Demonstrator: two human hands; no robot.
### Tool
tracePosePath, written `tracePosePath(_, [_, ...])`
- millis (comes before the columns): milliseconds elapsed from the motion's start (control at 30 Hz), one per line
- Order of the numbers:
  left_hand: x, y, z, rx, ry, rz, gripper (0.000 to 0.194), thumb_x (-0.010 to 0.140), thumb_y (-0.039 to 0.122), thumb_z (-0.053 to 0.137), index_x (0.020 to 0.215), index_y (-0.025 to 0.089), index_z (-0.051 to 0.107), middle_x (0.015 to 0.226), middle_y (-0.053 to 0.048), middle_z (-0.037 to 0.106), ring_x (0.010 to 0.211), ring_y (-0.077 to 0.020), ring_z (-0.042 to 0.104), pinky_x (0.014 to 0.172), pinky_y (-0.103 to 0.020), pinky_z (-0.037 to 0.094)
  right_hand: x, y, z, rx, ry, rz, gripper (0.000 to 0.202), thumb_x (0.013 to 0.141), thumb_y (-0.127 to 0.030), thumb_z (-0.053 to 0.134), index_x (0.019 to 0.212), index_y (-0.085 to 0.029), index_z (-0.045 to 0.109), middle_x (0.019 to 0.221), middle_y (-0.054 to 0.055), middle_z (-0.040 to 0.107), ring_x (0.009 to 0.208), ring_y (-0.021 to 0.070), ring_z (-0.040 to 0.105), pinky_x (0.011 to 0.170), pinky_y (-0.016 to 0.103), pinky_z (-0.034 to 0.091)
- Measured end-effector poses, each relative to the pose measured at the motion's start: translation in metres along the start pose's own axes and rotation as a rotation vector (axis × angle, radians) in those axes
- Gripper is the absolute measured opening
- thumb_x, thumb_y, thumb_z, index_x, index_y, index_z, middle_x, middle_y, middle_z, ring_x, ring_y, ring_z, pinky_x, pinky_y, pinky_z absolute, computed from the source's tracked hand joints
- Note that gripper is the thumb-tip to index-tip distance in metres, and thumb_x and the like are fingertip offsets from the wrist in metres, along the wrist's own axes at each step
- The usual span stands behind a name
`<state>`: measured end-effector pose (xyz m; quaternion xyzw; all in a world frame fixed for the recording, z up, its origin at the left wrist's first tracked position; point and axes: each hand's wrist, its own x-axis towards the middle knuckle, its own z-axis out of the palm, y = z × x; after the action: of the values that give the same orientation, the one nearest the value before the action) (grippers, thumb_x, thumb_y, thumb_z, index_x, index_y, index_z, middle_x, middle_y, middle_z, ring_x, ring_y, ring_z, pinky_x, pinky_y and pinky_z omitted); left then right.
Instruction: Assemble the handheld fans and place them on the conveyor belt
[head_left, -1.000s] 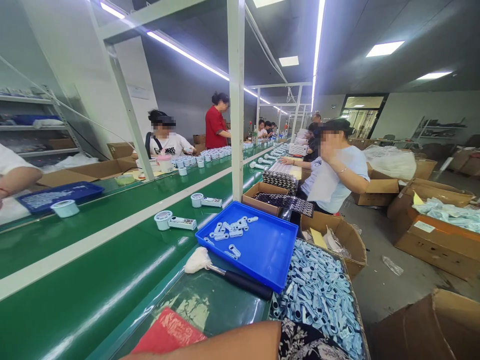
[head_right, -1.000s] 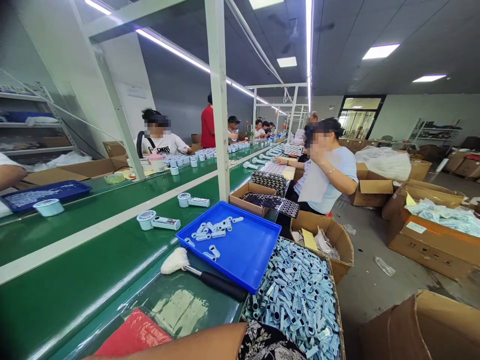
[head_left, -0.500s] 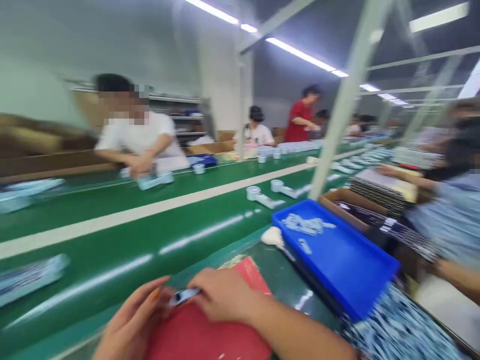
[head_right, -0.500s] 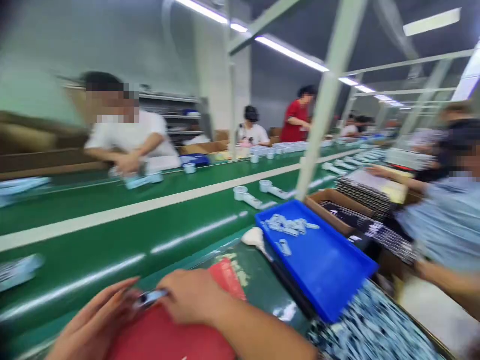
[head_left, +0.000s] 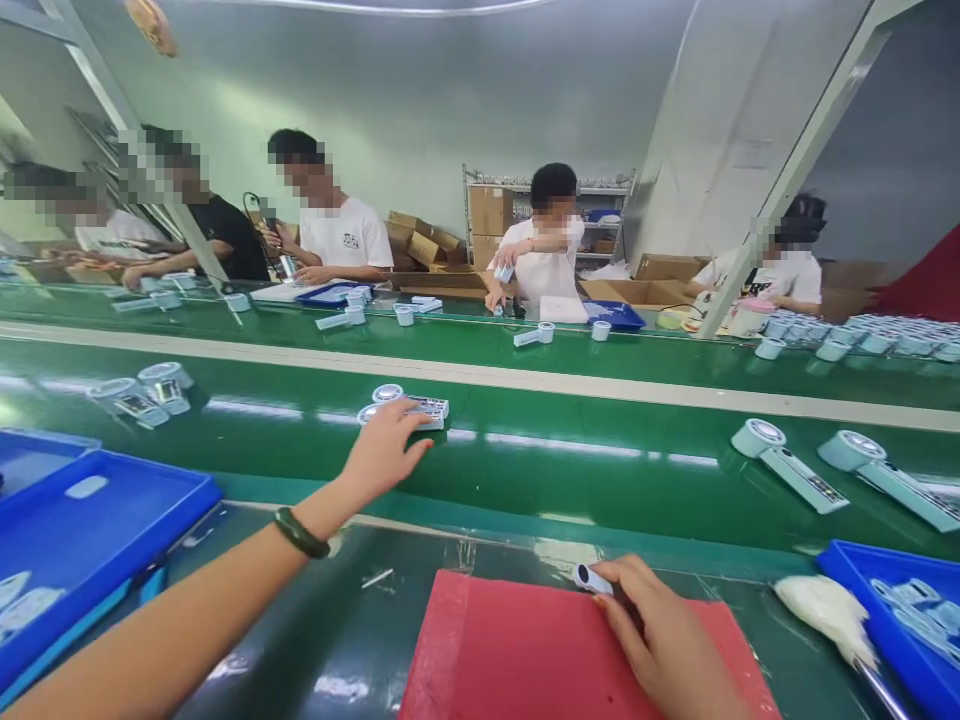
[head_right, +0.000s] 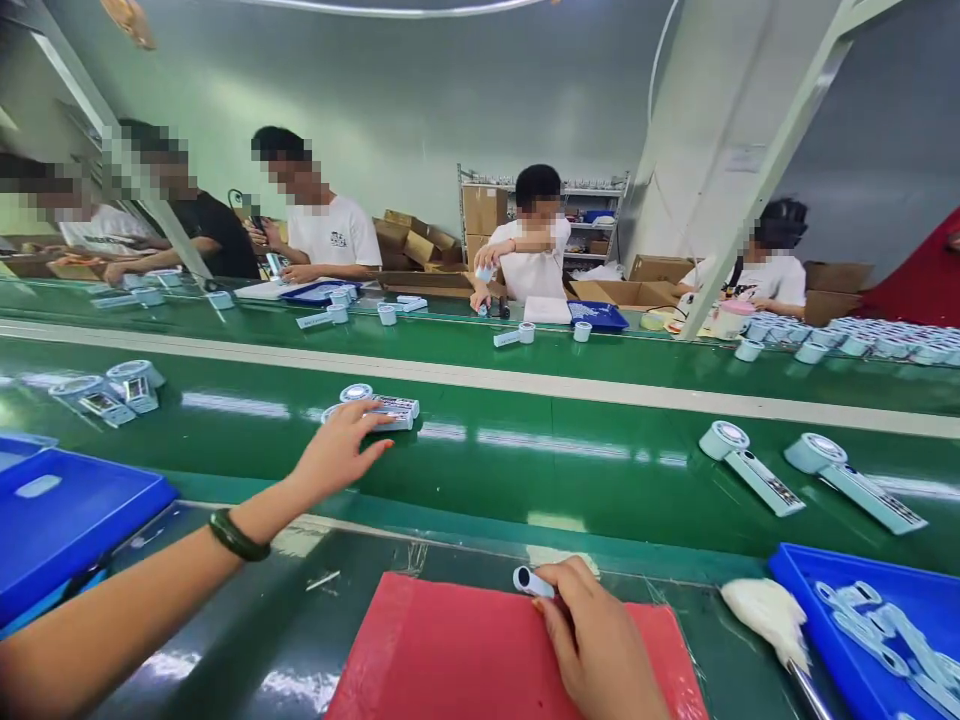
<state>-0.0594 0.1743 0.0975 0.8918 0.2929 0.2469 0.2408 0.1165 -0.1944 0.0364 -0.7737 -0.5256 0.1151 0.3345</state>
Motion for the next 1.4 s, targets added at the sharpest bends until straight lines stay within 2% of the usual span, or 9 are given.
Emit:
tracePosePath(167, [0.033,-0.054,-0.018,0.39,-0.006,0.064,0.036,0.074,0.034,0.066,0.106,0.017,0.069,0.156,-0.015,0.04,0.151,-0.0415,0.015,0.122,-0.061,0.016,0.003,-0.003,0.002,-0.021,0.02,-0.018,0.023,0.1,-0.033,0.044,0.111,-0.029,0.064,0.104,0.005,0.069,0.089,0.0187,0.069,0.075,0.029,0.056])
tracePosePath(300, [0.038,-0.058,-0.015,0.542,-0.056,0.088,0.031,0.074,0.029,0.065,0.101,0.014,0.068,0.154,-0.018,0.041,0.149,-0.0433,0.019,0.118,-0.061,0.025,0.002,-0.008,-0.002,-0.025,0.028,0.044,0.024,0.1,-0.027,0.044,0.114,-0.027,0.063,0.105,0.005,0.068,0.089,0.0184,0.066,0.077,0.03,0.052])
tracePosePath(400, [0.024,-0.035,-0.011,0.563,-0.109,0.163,0.027,0.078,0.031,0.062,0.1,0.016,0.066,0.151,-0.016,0.043,0.144,-0.0409,0.031,0.116,-0.056,0.032,0.004,-0.011,-0.007,-0.007,0.055,0.064,0.023,0.098,-0.025,0.046,0.11,-0.024,0.065,0.098,0.005,0.066,0.082,0.0186,0.062,0.073,0.031,0.048])
tracePosePath(533, [-0.033,0.03,0.0,0.457,-0.231,0.355,0.03,0.088,0.044,0.058,0.106,0.021,0.064,0.119,-0.011,0.062,0.111,-0.0311,0.058,0.093,-0.045,0.05,0.011,-0.011,-0.017,0.066,0.182,0.089,0.021,0.095,-0.026,0.052,0.108,-0.022,0.068,0.091,0.004,0.064,0.079,0.0175,0.058,0.072,0.03,0.045])
tracePosePath(667, [-0.104,0.103,0.026,0.296,-0.413,0.509,0.021,0.091,0.033,0.058,0.109,0.024,0.064,0.108,-0.006,0.064,0.1,-0.0259,0.059,0.083,-0.04,0.051,0.008,-0.024,-0.035,0.152,0.293,0.105,0.018,0.094,-0.025,0.054,0.104,-0.022,0.068,0.092,0.003,0.065,0.076,0.0152,0.056,0.068,0.028,0.043])
tracePosePath(767, [-0.134,0.131,0.049,0.303,-0.477,0.563,0.02,0.09,0.029,0.062,0.108,0.022,0.064,0.107,-0.008,0.063,0.1,-0.0275,0.058,0.087,-0.045,0.05,-0.006,-0.042,-0.044,0.188,0.29,0.064,0.016,0.092,-0.024,0.057,0.105,-0.022,0.067,0.091,0.002,0.065,0.075,0.0143,0.057,0.067,0.027,0.044])
tracePosePath(967, [-0.136,0.132,0.058,0.164,-0.452,0.511,0.034,0.087,0.037,0.069,0.115,0.02,0.061,0.116,-0.008,0.062,0.107,-0.0281,0.056,0.095,-0.047,0.048,-0.036,-0.068,-0.034,0.096,0.062,0.002,0.015,0.097,-0.027,0.054,0.105,-0.022,0.066,0.096,0.002,0.065,0.078,0.0146,0.059,0.067,0.029,0.043])
tracePosePath(1233, [-0.135,0.13,0.05,-0.113,-0.446,0.529,0.024,0.1,0.04,0.051,0.113,0.023,0.063,0.116,-0.006,0.064,0.109,-0.0216,0.058,0.095,-0.039,0.048,-0.026,-0.083,-0.011,-0.142,0.013,-0.052,0.018,0.097,-0.026,0.053,0.103,-0.017,0.067,0.097,0.007,0.065,0.084,0.0208,0.059,0.071,0.034,0.044])
tracePosePath(1400, [-0.138,0.129,0.055,-0.141,-0.44,0.507,0.025,0.102,0.036,0.045,0.102,0.025,0.067,0.106,-0.005,0.065,0.101,-0.0202,0.058,0.086,-0.034,0.05,-0.023,-0.079,-0.01,0.051,0.023,0.012,0.011,0.096,-0.025,0.059,0.094,-0.021,0.069,0.095,0.004,0.064,0.088,0.0189,0.059,0.077,0.034,0.046])
